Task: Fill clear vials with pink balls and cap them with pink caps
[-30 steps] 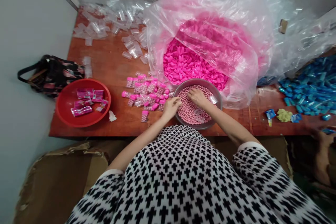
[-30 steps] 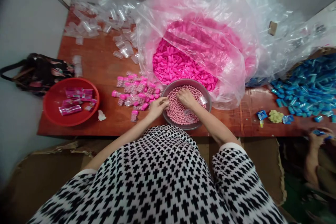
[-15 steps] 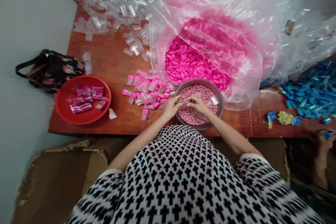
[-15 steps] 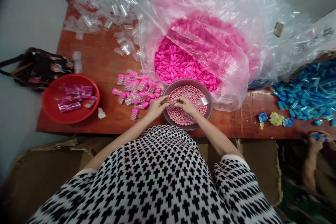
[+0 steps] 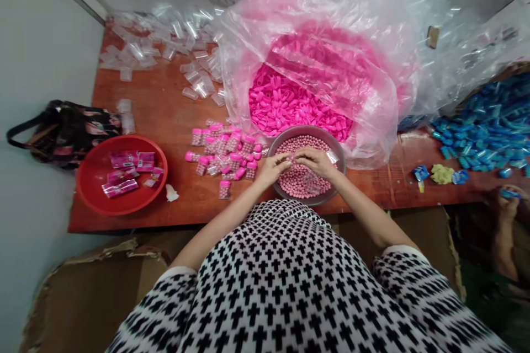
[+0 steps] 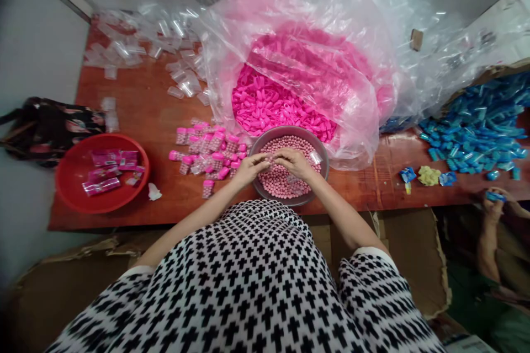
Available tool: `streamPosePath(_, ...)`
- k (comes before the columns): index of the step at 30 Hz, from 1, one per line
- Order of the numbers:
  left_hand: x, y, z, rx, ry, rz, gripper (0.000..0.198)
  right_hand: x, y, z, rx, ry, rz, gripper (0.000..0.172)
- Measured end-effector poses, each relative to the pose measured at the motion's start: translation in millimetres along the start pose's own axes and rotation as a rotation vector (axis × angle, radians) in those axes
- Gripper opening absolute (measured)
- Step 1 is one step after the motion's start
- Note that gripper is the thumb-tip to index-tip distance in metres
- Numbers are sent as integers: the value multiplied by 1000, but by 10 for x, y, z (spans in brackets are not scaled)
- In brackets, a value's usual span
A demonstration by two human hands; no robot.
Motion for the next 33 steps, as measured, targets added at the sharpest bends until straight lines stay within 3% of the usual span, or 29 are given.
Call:
streamPosePath(4,-34,10,4,53,22,-22,37,23,9,-16,16,28,-45,19)
streamPosePath(6,-83,27,25,73,59,-26,36,-9,114,-14,57,113,-93,26)
streamPosePath(8,-137,68,57,110,107,-54,35,12,252,-20,103,151,11,24)
streamPosePath(12,-168,139,106,167,104,-178,29,424,563,-47,213,-169,592,17)
streamPosePath(14,-208,138,112,161,128,-161,29,614,662,-44,237,-264,687,18)
streamPosePath(17,-292,127,115,140,174,-169,30,686,701,-55,237,-273,676,19)
streamPosePath(20,-323,126,114,124,170,-285,27,511,666,-74,241,-224,674,20)
streamPosePath(25,-196,68,56,93,98,-368,26,127,247,-68,3,169,385,21)
streamPosePath(28,-121,19,-1,58,76,-378,27,98,27,-104,-99,182,314,23)
streamPosePath(30,-118,8,-31,58,90,-364,28,-15,-17,-222,-73,220,308,25)
streamPosePath(33,-155,8,-50,88,108,-313,28,-393,67,-548,80,384,421,28)
Point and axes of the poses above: each hand's wrist, its own z-axis away from the middle knuckle, its own x-axis out of the palm, y = z × x, the point moved 6 cm from there along -z, towards the middle knuckle, and after that the axes turned 1 degree about -z, right-handed, at the moved point
